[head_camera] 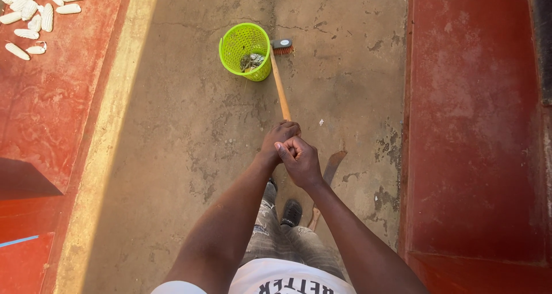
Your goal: The recorder uses a broom to sweep dirt and debris from an outdoor concrete floor near a house.
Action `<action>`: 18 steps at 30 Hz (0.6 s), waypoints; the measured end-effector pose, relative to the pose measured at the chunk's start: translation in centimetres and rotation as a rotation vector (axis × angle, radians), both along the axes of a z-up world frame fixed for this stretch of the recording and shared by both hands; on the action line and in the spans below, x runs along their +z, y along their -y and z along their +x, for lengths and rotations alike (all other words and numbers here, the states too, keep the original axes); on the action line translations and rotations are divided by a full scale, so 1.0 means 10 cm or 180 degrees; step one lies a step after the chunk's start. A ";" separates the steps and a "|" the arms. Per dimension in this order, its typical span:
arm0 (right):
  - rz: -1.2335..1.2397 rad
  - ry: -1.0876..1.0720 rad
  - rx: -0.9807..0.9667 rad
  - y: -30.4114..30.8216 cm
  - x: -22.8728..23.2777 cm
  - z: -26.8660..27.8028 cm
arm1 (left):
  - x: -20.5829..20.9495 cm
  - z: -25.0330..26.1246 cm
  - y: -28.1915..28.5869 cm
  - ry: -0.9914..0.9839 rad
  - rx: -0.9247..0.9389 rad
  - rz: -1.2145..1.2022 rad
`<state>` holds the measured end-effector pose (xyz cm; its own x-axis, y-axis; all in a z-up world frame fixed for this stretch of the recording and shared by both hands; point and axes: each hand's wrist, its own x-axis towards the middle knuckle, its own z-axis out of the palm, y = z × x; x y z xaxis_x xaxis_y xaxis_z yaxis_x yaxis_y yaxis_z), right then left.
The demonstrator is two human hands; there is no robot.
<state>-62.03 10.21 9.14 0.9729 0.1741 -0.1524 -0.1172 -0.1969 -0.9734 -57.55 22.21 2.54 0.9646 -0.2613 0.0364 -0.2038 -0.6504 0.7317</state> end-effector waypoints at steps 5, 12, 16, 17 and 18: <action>-0.0083 -0.0018 -0.0073 0.02 0.12 -0.28 | -0.04 -0.24 0.00 0.0179 -0.0236 0.0040; 0.0197 -0.0012 -0.0213 -0.12 0.24 -0.51 | 0.38 -0.56 -0.06 -0.0071 0.0169 0.0011; 0.0286 -0.0034 -0.0273 -0.22 0.34 -0.47 | 0.67 -0.51 -0.19 -0.0211 -0.0016 0.0409; 0.0246 -0.0058 -0.0261 -0.26 0.39 -0.46 | 0.64 -0.50 -0.24 -0.0201 -0.0069 0.0455; 0.0207 -0.0082 -0.0250 -0.31 0.43 -0.44 | 0.60 -0.49 -0.29 -0.0191 -0.0122 0.0500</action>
<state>-66.41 13.30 13.42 0.9798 0.1079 -0.1684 -0.1549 -0.1228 -0.9803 -62.46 25.08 8.55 0.9531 -0.2957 -0.0650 -0.1896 -0.7504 0.6332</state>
